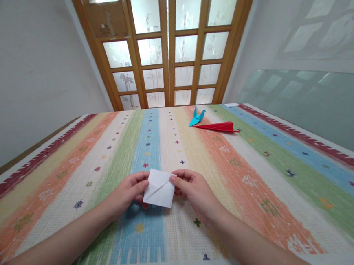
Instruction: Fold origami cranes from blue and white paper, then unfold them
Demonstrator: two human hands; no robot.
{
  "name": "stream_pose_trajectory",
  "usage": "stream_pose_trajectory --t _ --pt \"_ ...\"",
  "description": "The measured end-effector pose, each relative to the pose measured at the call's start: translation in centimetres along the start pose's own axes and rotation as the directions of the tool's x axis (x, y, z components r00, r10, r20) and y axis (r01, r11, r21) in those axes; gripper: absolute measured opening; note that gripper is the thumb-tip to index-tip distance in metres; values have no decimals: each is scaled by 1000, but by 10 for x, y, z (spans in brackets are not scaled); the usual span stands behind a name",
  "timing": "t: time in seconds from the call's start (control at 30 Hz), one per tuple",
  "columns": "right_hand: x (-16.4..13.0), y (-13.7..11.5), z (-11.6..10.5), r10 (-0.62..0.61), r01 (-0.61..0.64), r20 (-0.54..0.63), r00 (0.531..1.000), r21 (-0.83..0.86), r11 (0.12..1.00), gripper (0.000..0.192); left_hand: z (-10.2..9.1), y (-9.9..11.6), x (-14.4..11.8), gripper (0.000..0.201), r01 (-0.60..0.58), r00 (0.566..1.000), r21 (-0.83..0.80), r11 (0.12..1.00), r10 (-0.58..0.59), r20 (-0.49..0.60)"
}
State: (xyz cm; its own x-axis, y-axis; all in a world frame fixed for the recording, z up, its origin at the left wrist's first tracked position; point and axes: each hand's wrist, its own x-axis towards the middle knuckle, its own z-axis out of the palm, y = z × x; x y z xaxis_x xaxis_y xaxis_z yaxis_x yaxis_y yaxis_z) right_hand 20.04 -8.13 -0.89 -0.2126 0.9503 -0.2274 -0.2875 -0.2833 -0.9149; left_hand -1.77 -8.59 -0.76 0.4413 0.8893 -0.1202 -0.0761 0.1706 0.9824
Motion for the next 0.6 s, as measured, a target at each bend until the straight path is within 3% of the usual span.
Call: stream_pose_trajectory --t 0.2,0.43,0.6 --pt "-1 3 2 -29 30 28 999 -53 998 31 4 -3 0 45 49 999 91 995 -50 14" --pt "-3 7 5 41 -35 141 989 -44 998 45 5 -1 1 48 18 994 64 998 -11 -105" --pt "-5 8 7 46 -41 146 988 -37 998 63 7 1 0 51 15 982 54 998 -5 -188"
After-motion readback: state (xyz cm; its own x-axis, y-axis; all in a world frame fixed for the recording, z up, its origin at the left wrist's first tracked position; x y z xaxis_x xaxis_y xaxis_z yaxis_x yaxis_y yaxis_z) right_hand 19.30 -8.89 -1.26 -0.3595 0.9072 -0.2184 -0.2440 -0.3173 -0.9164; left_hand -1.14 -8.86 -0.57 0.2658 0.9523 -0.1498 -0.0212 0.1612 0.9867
